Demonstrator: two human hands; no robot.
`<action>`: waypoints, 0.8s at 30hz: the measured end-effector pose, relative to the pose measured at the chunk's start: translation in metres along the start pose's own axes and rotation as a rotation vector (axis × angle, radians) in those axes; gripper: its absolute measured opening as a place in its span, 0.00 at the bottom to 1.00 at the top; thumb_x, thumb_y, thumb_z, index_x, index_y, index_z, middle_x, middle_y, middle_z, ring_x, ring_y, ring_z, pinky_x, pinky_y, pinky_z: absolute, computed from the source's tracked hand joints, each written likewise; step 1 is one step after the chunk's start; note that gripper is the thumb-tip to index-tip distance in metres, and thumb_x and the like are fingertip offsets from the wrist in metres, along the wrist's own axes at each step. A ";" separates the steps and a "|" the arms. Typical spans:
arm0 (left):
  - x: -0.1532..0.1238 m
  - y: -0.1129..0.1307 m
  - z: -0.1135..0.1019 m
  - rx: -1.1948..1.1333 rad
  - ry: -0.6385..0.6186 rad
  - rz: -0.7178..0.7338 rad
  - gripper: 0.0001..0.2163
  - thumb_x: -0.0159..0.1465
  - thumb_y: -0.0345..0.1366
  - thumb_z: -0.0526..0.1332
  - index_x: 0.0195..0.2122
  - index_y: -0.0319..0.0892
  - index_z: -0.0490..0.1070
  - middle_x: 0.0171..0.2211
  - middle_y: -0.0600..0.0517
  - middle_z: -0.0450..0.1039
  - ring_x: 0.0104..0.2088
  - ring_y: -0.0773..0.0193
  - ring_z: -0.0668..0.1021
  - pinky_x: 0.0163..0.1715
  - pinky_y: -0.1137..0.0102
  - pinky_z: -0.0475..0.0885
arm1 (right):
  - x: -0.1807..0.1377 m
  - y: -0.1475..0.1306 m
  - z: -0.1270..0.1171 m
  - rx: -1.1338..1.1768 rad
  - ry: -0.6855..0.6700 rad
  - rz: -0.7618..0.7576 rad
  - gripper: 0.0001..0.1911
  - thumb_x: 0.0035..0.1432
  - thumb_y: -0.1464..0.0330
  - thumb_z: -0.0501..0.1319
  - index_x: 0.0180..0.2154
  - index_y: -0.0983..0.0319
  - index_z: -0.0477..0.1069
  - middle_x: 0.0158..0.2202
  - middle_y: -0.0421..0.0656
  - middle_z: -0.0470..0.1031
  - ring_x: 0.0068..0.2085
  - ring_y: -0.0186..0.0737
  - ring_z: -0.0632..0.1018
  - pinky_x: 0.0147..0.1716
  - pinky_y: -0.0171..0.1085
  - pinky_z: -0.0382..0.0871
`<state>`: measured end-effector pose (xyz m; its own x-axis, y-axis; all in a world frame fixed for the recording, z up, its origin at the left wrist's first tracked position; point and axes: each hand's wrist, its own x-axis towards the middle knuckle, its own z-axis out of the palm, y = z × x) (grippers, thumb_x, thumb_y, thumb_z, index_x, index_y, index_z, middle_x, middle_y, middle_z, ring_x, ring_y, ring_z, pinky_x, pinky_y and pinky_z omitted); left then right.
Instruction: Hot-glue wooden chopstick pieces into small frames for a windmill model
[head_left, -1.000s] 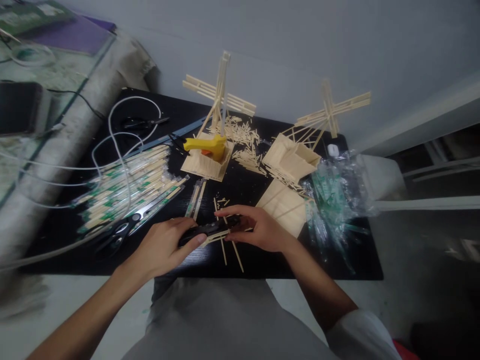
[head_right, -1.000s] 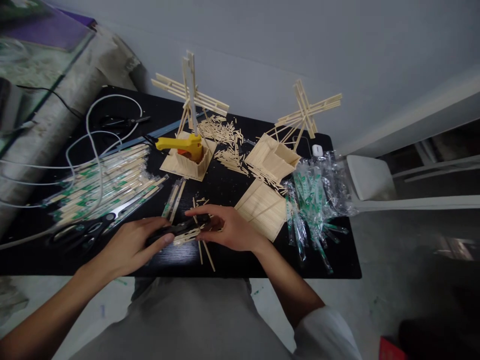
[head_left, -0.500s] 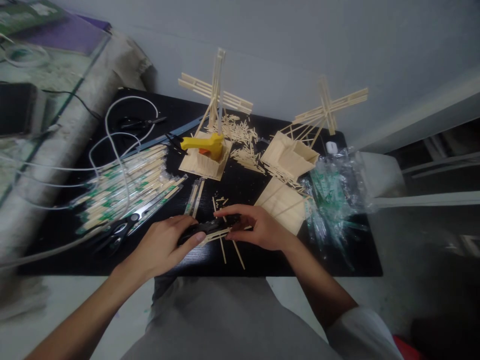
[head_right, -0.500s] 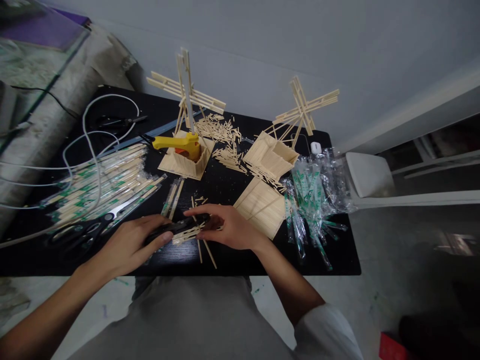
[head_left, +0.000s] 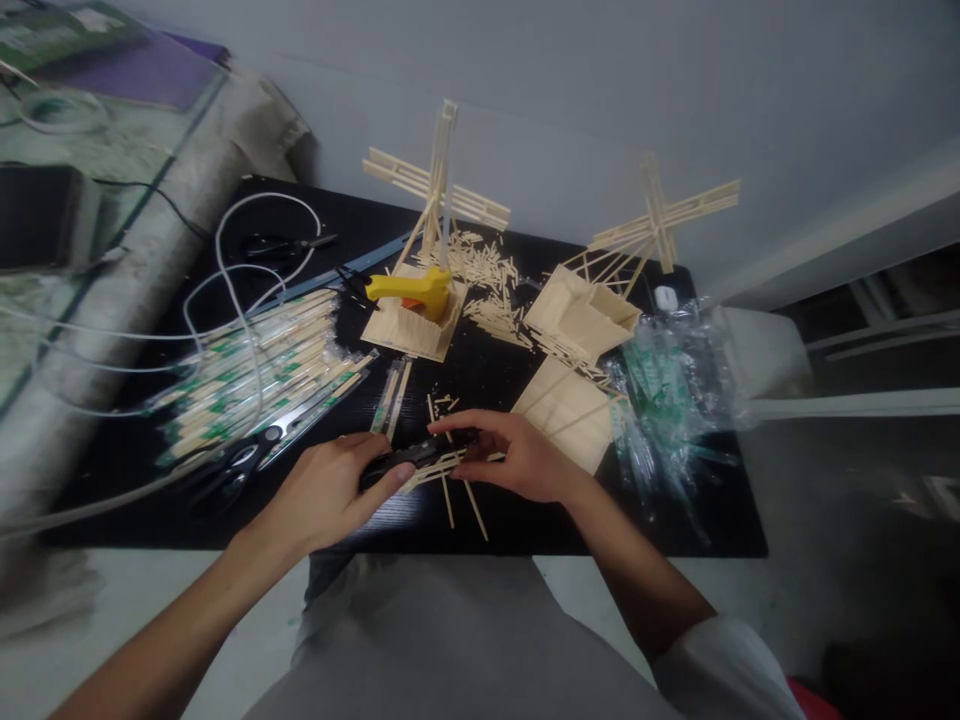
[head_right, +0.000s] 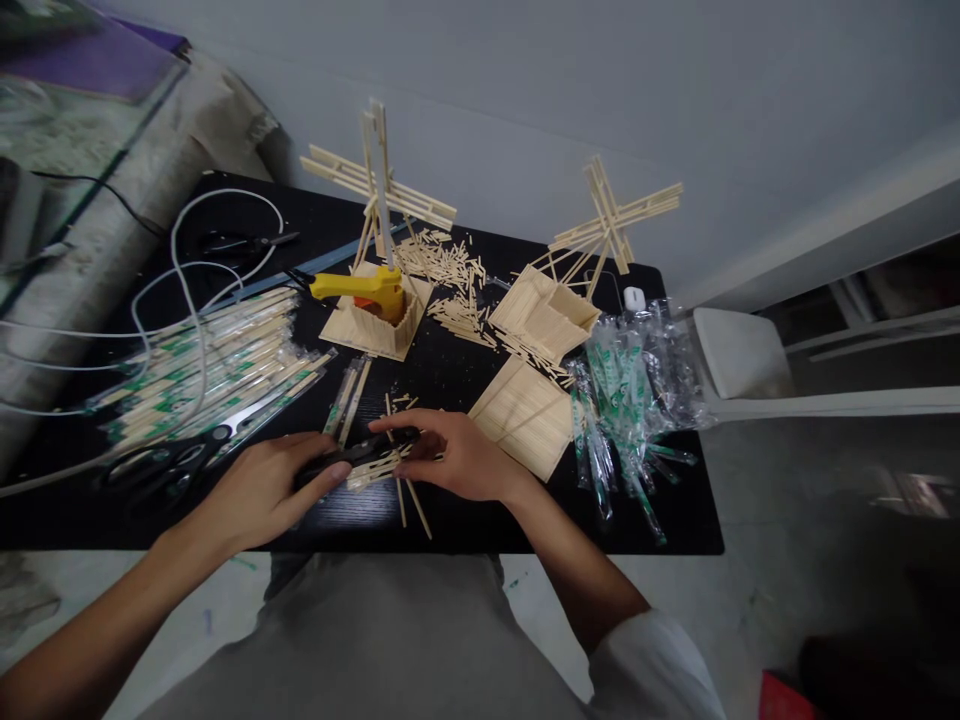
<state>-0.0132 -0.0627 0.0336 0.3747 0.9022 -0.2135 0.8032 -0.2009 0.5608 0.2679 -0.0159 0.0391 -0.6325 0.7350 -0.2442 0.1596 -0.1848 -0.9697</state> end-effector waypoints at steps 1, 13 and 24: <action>0.000 0.000 0.000 0.003 0.007 0.001 0.29 0.76 0.63 0.45 0.32 0.46 0.71 0.29 0.48 0.79 0.30 0.53 0.83 0.31 0.62 0.70 | 0.000 0.000 0.000 0.001 -0.001 -0.001 0.27 0.59 0.67 0.78 0.60 0.54 0.82 0.58 0.45 0.85 0.39 0.37 0.84 0.44 0.38 0.82; -0.001 -0.014 -0.002 0.029 0.035 -0.136 0.30 0.73 0.66 0.50 0.28 0.46 0.74 0.24 0.48 0.78 0.26 0.52 0.81 0.28 0.64 0.65 | 0.000 -0.002 -0.002 0.093 0.051 -0.028 0.29 0.59 0.69 0.79 0.62 0.54 0.80 0.61 0.45 0.83 0.36 0.31 0.84 0.40 0.33 0.81; 0.008 0.035 0.026 -0.935 0.247 -0.375 0.19 0.54 0.54 0.75 0.28 0.41 0.80 0.21 0.55 0.69 0.25 0.65 0.68 0.28 0.69 0.64 | 0.008 -0.002 0.023 0.369 0.302 -0.051 0.29 0.51 0.69 0.83 0.54 0.56 0.81 0.58 0.44 0.85 0.38 0.36 0.88 0.40 0.35 0.87</action>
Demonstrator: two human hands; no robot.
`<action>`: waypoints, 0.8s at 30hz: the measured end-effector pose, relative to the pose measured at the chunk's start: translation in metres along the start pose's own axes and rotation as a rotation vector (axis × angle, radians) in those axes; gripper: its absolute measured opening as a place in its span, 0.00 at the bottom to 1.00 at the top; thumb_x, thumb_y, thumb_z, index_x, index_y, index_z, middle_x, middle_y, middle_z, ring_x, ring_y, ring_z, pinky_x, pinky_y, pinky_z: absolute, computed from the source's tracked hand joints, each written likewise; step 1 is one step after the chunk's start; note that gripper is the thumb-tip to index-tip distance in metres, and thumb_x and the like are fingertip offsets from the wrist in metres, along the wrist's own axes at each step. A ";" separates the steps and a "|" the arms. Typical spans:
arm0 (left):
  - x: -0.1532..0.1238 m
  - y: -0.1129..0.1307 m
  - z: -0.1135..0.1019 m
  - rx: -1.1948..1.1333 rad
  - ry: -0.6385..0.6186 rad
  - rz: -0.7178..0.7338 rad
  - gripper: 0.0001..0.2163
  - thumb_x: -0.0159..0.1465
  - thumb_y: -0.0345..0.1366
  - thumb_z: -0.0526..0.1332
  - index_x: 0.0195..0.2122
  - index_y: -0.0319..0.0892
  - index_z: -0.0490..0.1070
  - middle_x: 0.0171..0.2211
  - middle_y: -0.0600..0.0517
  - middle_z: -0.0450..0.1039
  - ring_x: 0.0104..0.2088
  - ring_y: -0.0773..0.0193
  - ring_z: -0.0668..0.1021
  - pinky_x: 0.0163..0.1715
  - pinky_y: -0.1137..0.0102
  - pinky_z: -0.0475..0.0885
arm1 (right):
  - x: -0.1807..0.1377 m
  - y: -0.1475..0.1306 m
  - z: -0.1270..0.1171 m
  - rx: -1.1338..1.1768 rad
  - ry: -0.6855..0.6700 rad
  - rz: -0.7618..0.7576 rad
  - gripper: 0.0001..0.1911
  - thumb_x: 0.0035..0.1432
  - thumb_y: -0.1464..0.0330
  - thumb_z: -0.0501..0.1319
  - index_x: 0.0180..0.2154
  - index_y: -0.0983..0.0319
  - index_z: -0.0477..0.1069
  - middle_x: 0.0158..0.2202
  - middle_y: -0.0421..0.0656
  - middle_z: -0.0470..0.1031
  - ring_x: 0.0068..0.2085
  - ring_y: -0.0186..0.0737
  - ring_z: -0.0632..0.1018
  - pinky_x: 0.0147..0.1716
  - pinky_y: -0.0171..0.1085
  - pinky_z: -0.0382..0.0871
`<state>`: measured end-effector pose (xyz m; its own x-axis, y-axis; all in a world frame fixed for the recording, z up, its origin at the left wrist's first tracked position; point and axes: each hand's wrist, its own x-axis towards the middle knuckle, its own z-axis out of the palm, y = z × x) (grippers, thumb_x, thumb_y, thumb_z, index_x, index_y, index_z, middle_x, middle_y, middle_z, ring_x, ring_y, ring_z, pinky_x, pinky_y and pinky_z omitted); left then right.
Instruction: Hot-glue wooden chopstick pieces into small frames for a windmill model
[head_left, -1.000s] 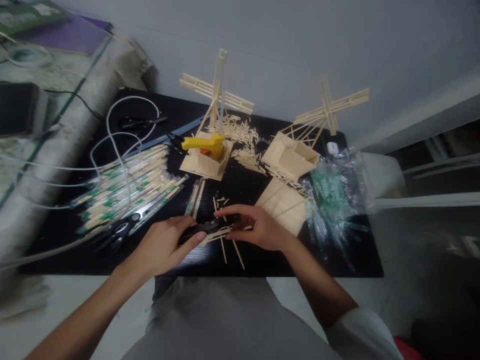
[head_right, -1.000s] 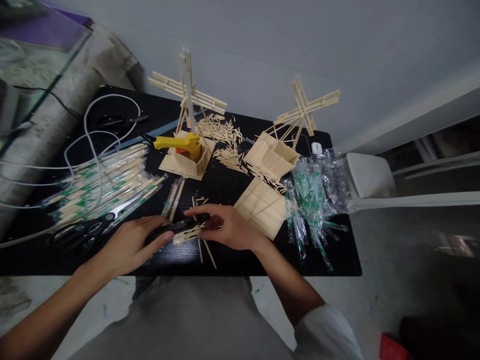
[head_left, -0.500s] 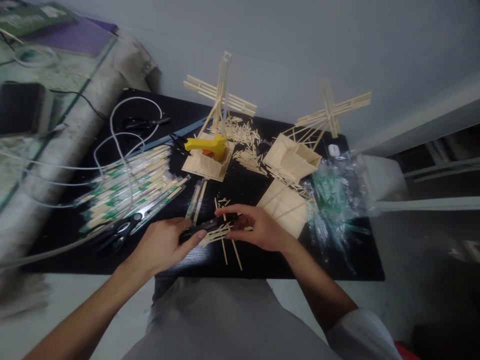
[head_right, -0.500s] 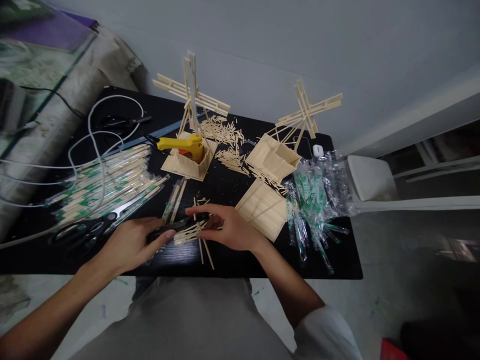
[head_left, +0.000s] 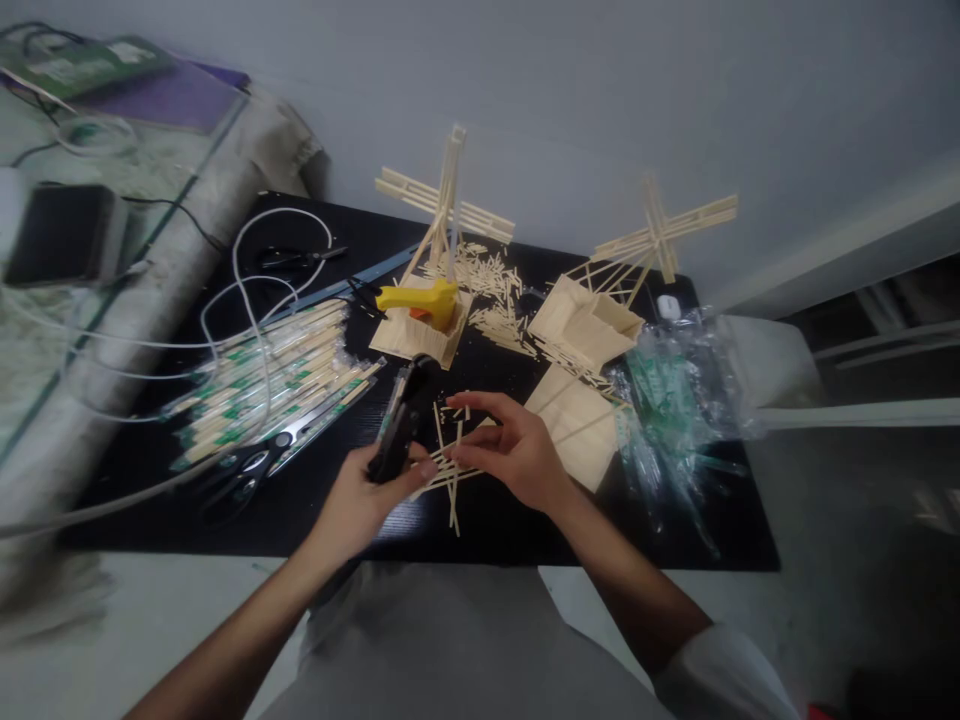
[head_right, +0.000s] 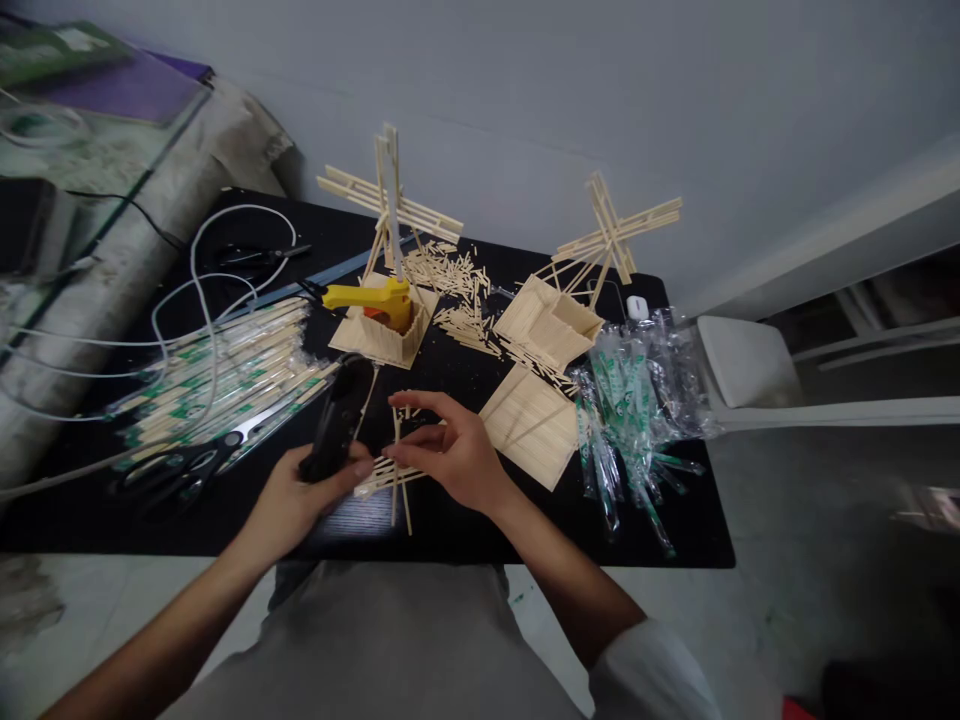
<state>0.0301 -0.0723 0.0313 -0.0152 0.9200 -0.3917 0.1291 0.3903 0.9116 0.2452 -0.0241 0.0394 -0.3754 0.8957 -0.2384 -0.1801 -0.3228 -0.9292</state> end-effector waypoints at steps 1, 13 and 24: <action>-0.002 0.000 0.008 -0.052 0.002 0.005 0.18 0.52 0.51 0.76 0.29 0.41 0.82 0.23 0.54 0.72 0.26 0.64 0.70 0.30 0.69 0.65 | 0.001 0.002 0.002 0.013 0.030 0.001 0.28 0.51 0.69 0.83 0.53 0.56 0.81 0.59 0.44 0.84 0.38 0.37 0.89 0.40 0.35 0.87; -0.004 -0.009 0.023 -0.160 0.027 -0.047 0.19 0.53 0.52 0.77 0.24 0.41 0.76 0.17 0.58 0.63 0.21 0.69 0.63 0.23 0.71 0.59 | -0.002 0.019 0.007 0.052 0.043 -0.100 0.16 0.68 0.55 0.74 0.51 0.56 0.85 0.56 0.47 0.87 0.50 0.47 0.90 0.47 0.43 0.88; -0.002 -0.007 0.013 -0.085 -0.080 -0.047 0.22 0.52 0.52 0.77 0.20 0.43 0.70 0.16 0.59 0.58 0.20 0.70 0.59 0.21 0.71 0.53 | -0.001 0.019 0.012 0.013 0.061 -0.037 0.14 0.61 0.56 0.78 0.40 0.57 0.81 0.38 0.42 0.89 0.39 0.44 0.90 0.46 0.43 0.87</action>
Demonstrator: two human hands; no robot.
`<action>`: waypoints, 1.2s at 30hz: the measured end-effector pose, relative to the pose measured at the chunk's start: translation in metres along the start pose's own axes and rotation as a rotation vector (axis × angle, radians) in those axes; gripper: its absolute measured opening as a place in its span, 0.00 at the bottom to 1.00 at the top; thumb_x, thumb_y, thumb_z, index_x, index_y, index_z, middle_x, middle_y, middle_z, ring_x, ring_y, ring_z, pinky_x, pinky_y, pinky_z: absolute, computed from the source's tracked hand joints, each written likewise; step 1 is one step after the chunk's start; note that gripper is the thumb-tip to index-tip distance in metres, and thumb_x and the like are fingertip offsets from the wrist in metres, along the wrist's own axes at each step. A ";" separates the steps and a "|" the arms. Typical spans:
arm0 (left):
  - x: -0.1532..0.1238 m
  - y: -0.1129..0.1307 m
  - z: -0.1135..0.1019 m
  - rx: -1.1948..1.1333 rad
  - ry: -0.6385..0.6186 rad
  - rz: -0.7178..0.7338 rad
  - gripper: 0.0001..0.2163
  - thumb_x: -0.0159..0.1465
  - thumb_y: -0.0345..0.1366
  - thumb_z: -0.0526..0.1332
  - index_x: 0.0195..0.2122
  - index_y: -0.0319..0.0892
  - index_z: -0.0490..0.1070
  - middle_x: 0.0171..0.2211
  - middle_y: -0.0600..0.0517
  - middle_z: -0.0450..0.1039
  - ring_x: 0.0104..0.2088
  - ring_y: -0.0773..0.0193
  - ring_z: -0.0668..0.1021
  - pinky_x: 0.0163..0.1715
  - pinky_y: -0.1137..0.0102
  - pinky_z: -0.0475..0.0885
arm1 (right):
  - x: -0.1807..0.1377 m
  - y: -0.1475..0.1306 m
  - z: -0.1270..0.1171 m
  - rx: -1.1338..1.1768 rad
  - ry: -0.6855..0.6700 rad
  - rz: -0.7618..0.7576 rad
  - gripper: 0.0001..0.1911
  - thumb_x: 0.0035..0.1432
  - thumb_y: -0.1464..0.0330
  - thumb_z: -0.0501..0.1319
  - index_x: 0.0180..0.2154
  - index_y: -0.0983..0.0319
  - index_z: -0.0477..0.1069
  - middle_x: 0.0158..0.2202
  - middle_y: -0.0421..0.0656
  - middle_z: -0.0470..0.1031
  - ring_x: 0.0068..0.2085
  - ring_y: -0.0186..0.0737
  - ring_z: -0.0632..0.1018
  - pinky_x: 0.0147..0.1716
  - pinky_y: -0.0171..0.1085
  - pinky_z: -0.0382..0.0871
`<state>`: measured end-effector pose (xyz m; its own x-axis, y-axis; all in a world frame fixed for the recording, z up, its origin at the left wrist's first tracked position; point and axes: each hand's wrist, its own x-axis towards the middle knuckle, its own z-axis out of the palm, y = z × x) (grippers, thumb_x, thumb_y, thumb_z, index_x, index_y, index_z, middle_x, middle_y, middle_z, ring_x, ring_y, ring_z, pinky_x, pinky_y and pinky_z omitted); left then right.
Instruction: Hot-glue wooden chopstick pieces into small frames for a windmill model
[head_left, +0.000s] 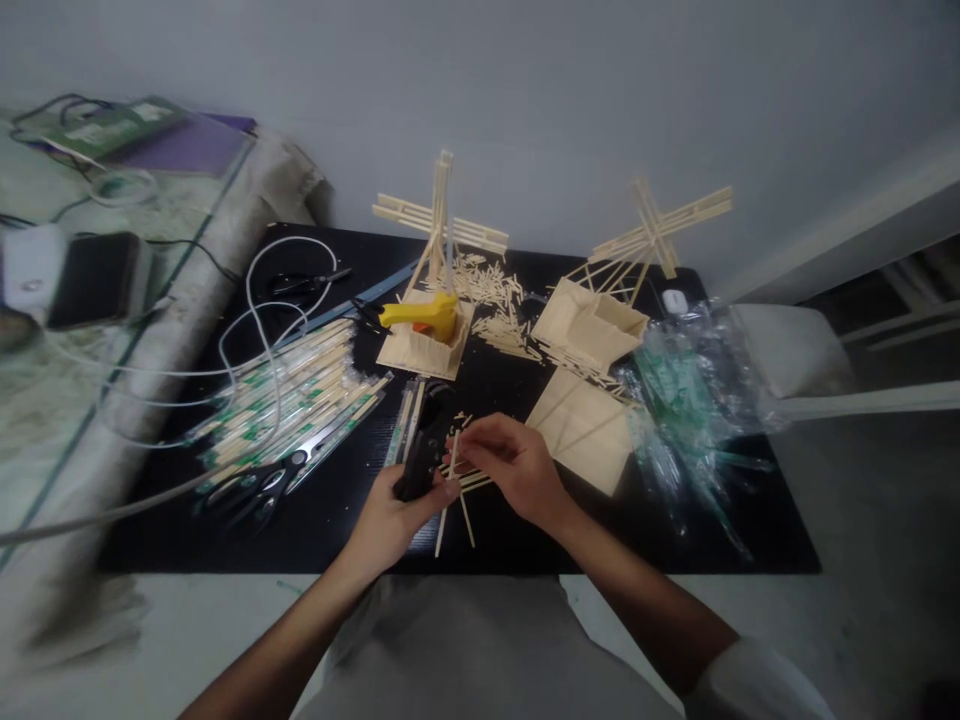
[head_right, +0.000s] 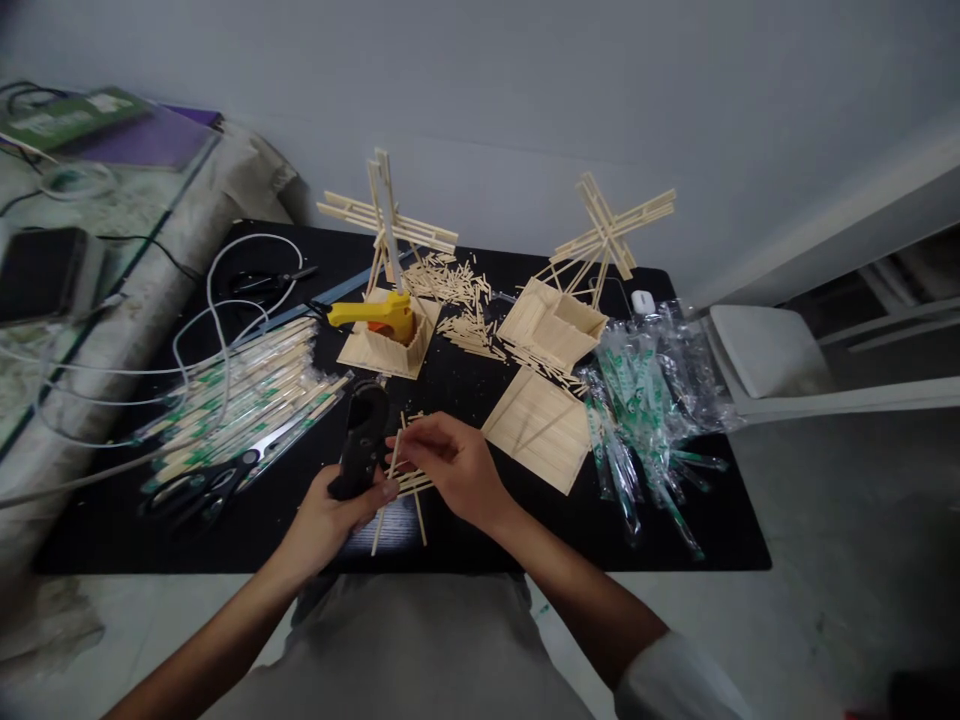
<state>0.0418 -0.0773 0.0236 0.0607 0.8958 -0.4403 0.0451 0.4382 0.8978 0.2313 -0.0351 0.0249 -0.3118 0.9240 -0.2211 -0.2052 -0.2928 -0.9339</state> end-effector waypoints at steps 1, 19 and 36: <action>0.000 0.000 -0.001 0.005 -0.011 -0.003 0.21 0.51 0.51 0.77 0.20 0.42 0.70 0.16 0.59 0.58 0.20 0.70 0.60 0.21 0.71 0.52 | 0.000 -0.001 0.000 0.030 0.003 0.021 0.17 0.60 0.57 0.79 0.40 0.57 0.78 0.36 0.41 0.88 0.38 0.43 0.90 0.45 0.42 0.87; 0.004 0.004 -0.012 0.062 -0.119 -0.024 0.21 0.52 0.51 0.76 0.21 0.43 0.69 0.18 0.60 0.58 0.21 0.69 0.60 0.24 0.71 0.55 | 0.004 0.006 0.001 0.113 -0.034 0.112 0.22 0.54 0.54 0.82 0.42 0.58 0.81 0.32 0.39 0.87 0.32 0.41 0.89 0.39 0.40 0.86; 0.004 0.000 -0.010 -0.171 -0.163 -0.171 0.24 0.47 0.51 0.81 0.22 0.42 0.69 0.14 0.61 0.58 0.16 0.74 0.59 0.18 0.73 0.53 | -0.006 0.013 0.000 -0.265 -0.024 -0.186 0.10 0.67 0.65 0.69 0.47 0.55 0.89 0.44 0.44 0.91 0.44 0.47 0.91 0.48 0.44 0.87</action>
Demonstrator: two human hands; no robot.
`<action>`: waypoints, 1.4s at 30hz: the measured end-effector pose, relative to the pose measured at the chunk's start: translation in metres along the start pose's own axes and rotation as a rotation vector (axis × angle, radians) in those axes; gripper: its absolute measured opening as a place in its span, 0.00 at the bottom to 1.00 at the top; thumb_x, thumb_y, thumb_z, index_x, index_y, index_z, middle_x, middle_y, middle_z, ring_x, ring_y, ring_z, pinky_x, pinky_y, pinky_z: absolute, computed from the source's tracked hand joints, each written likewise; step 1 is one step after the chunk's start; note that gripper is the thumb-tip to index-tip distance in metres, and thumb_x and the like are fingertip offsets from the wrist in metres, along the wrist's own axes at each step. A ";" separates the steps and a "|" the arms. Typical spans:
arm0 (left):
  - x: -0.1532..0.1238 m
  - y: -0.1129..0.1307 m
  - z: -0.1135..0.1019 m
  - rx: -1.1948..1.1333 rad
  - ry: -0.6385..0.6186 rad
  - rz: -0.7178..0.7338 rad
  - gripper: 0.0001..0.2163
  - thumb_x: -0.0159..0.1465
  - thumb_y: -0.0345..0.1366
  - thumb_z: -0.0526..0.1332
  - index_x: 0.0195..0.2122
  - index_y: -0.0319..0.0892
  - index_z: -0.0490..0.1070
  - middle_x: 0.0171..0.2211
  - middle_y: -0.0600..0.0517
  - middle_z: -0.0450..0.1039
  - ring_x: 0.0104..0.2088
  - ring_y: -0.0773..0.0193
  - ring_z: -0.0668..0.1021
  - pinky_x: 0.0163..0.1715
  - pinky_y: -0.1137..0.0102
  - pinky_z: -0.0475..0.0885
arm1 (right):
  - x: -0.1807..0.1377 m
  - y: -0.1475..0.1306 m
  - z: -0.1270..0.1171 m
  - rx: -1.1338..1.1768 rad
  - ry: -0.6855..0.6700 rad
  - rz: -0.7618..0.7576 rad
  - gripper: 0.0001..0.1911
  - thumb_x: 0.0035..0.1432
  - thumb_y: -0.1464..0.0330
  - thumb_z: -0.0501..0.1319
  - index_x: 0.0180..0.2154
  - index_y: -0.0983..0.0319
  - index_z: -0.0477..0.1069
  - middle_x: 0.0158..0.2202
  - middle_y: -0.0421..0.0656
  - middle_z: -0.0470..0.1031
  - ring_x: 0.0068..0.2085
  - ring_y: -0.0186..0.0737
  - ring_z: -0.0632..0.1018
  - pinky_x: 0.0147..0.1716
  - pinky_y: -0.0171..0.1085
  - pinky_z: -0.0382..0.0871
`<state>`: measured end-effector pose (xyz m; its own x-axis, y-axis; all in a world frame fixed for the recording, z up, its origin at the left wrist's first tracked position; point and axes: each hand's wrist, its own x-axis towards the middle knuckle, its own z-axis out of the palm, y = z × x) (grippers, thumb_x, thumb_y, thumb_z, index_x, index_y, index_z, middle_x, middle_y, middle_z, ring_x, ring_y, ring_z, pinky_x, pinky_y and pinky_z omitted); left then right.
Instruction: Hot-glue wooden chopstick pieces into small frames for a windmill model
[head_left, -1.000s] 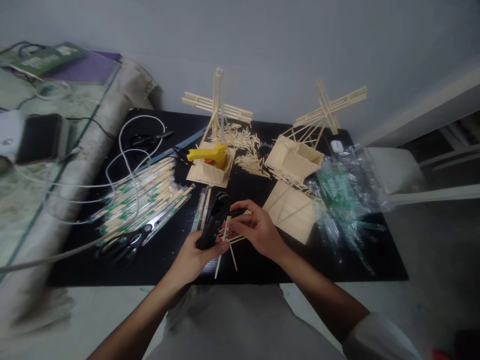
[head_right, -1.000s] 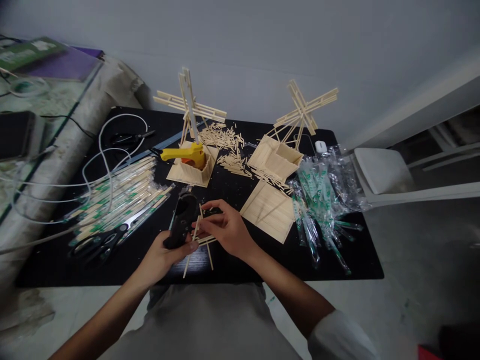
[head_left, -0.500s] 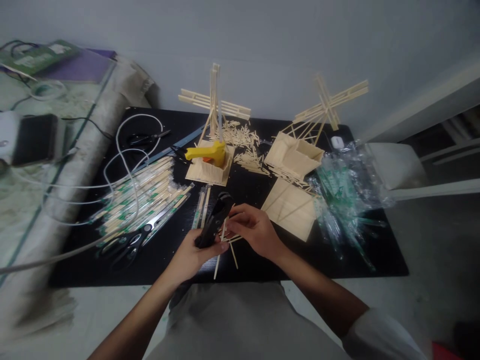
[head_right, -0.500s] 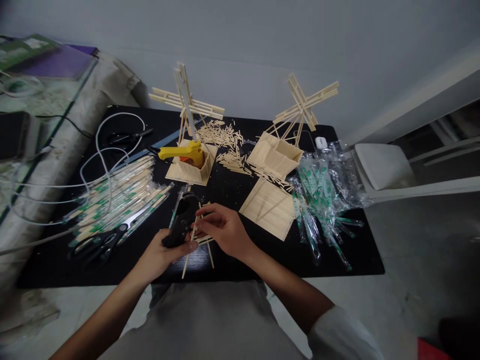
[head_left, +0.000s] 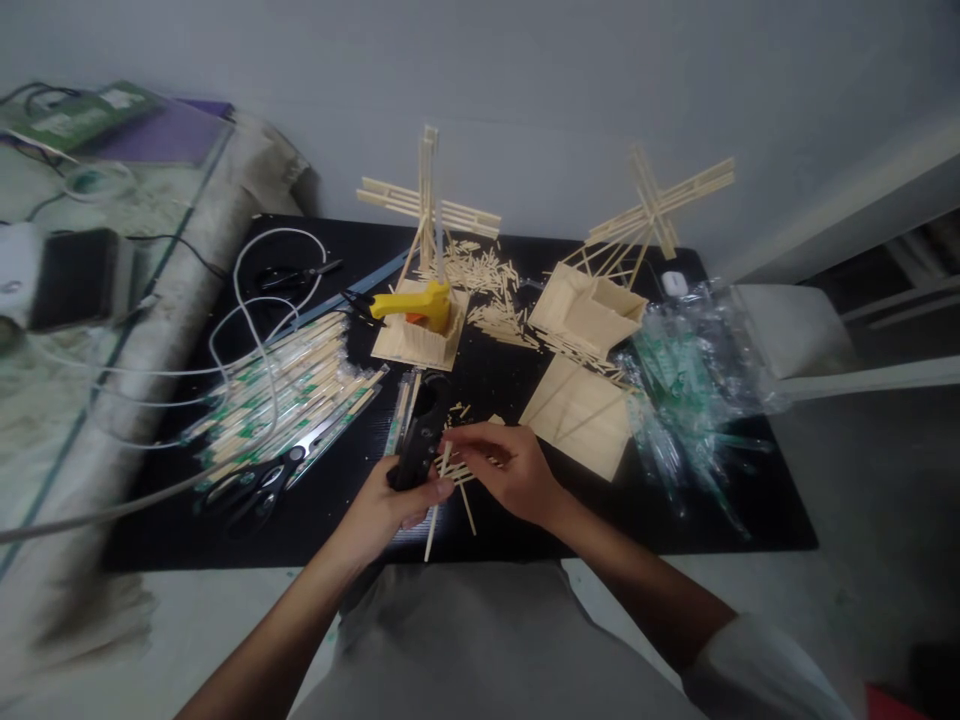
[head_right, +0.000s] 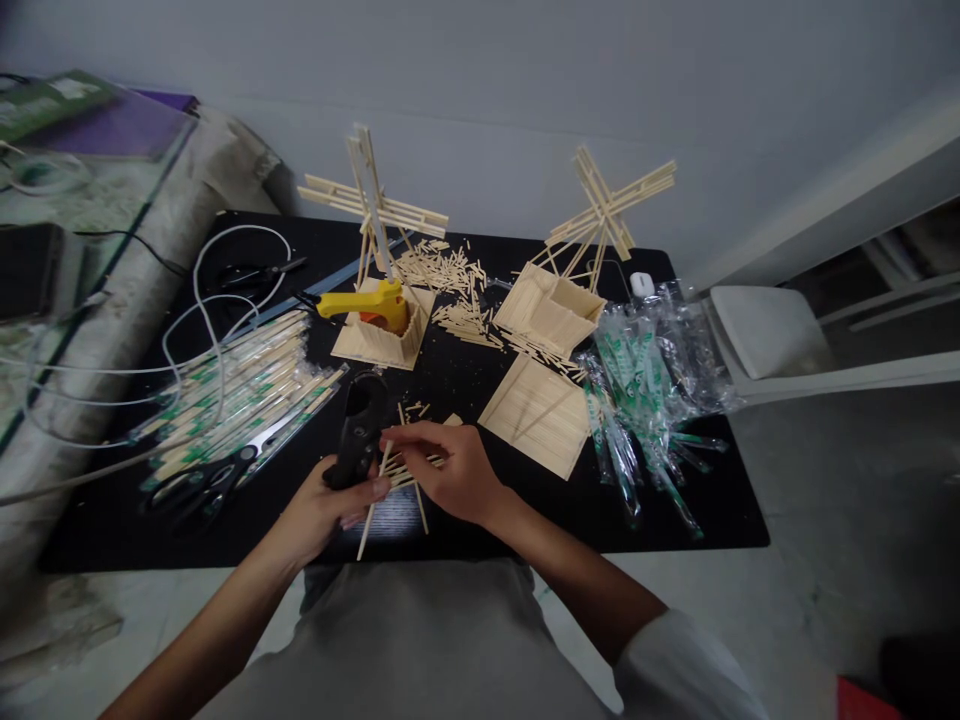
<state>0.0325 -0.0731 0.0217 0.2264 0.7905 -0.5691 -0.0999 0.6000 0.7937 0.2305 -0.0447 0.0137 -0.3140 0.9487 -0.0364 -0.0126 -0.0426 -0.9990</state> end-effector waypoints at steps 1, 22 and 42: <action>0.000 -0.001 0.001 -0.016 -0.001 -0.006 0.25 0.46 0.52 0.82 0.23 0.42 0.69 0.14 0.62 0.58 0.16 0.74 0.58 0.18 0.74 0.53 | 0.000 0.001 0.000 -0.049 0.007 -0.028 0.10 0.67 0.65 0.70 0.47 0.55 0.89 0.45 0.44 0.91 0.44 0.48 0.91 0.48 0.45 0.87; 0.007 0.029 -0.008 0.044 0.285 0.387 0.19 0.53 0.41 0.81 0.32 0.45 0.69 0.39 0.49 0.84 0.40 0.58 0.83 0.45 0.64 0.79 | 0.006 0.001 0.006 0.343 -0.069 0.426 0.23 0.46 0.51 0.84 0.35 0.61 0.85 0.31 0.40 0.85 0.34 0.39 0.84 0.39 0.40 0.82; 0.016 0.030 -0.007 0.125 0.241 0.232 0.17 0.49 0.37 0.80 0.27 0.43 0.71 0.26 0.56 0.77 0.25 0.65 0.76 0.28 0.70 0.72 | -0.003 0.004 0.006 0.046 -0.034 0.107 0.12 0.60 0.56 0.78 0.36 0.57 0.86 0.37 0.42 0.88 0.39 0.44 0.87 0.44 0.42 0.83</action>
<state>0.0261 -0.0417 0.0353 -0.0249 0.9192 -0.3931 0.0009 0.3932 0.9194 0.2252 -0.0494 0.0102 -0.3482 0.9268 -0.1409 -0.0212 -0.1580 -0.9872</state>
